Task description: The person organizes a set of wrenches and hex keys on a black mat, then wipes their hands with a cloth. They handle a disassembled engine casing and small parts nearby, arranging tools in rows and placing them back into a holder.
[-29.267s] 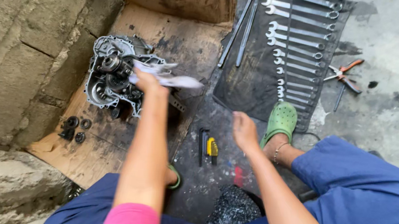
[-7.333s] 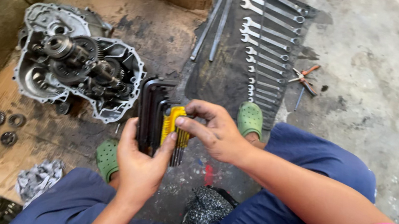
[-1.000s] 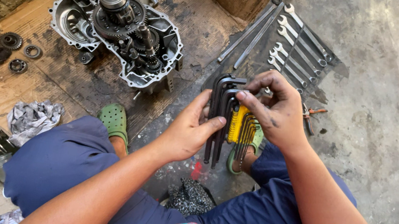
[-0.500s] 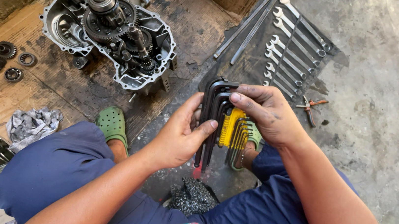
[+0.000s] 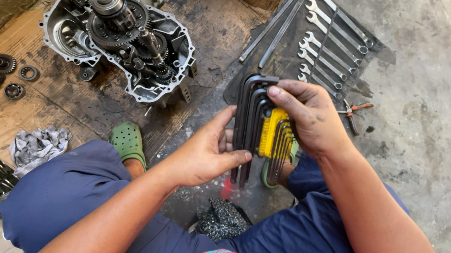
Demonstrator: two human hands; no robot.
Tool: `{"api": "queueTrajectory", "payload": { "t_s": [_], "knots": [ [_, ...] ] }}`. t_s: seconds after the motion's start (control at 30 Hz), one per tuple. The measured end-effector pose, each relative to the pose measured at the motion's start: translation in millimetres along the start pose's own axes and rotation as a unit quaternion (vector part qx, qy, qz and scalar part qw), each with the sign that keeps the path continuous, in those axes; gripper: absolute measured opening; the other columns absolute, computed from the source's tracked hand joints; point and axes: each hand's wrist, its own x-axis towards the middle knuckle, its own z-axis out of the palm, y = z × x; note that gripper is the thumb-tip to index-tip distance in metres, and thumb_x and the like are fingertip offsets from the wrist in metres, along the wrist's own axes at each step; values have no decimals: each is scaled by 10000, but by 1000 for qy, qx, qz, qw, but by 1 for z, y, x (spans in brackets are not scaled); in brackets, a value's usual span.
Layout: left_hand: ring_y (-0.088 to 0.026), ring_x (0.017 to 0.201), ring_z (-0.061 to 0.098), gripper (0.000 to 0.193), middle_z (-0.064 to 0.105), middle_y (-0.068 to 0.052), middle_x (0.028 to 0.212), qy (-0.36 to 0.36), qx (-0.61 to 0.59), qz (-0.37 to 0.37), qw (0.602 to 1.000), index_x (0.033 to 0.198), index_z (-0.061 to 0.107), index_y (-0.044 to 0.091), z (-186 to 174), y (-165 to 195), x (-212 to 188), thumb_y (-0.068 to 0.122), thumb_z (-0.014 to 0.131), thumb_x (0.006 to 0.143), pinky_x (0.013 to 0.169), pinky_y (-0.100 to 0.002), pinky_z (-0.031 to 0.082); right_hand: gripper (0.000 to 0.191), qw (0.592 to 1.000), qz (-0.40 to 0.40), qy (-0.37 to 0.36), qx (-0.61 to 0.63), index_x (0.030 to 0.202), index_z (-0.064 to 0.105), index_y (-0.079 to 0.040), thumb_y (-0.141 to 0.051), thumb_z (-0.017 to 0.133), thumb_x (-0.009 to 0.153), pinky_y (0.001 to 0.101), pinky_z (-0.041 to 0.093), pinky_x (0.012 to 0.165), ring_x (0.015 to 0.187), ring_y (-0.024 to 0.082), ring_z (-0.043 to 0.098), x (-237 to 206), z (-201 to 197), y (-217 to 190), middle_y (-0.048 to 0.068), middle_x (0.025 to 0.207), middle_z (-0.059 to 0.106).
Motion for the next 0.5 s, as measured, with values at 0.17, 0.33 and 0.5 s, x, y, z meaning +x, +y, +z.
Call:
{"api": "queueTrajectory", "payload": {
  "t_s": [0.17,0.33,0.5],
  "knots": [
    [-260,1215,693,646,665,-154,1334,-5,-3,6,1000,1501,374,4,10,-14,8,-4,680,932,1044,-391,584,236,995,-31,49,-82,1081,738,4,-213,704,995,252,519,760,835,70,641,-1,-11,3,14,941,714],
    [-279,1249,643,674,632,-190,1340,23,14,23,999,1489,396,-5,21,-37,10,-14,709,892,1057,-419,551,291,985,62,36,-159,937,703,19,-268,709,984,305,507,611,687,122,623,-4,-12,8,44,820,679],
    [-270,1269,633,602,625,-201,1360,24,33,36,999,1502,408,-26,8,-37,-21,-38,636,945,1063,-418,552,275,985,93,-30,-140,900,727,-1,-267,688,958,306,553,622,675,135,679,5,7,24,47,797,728]
  ]
}}
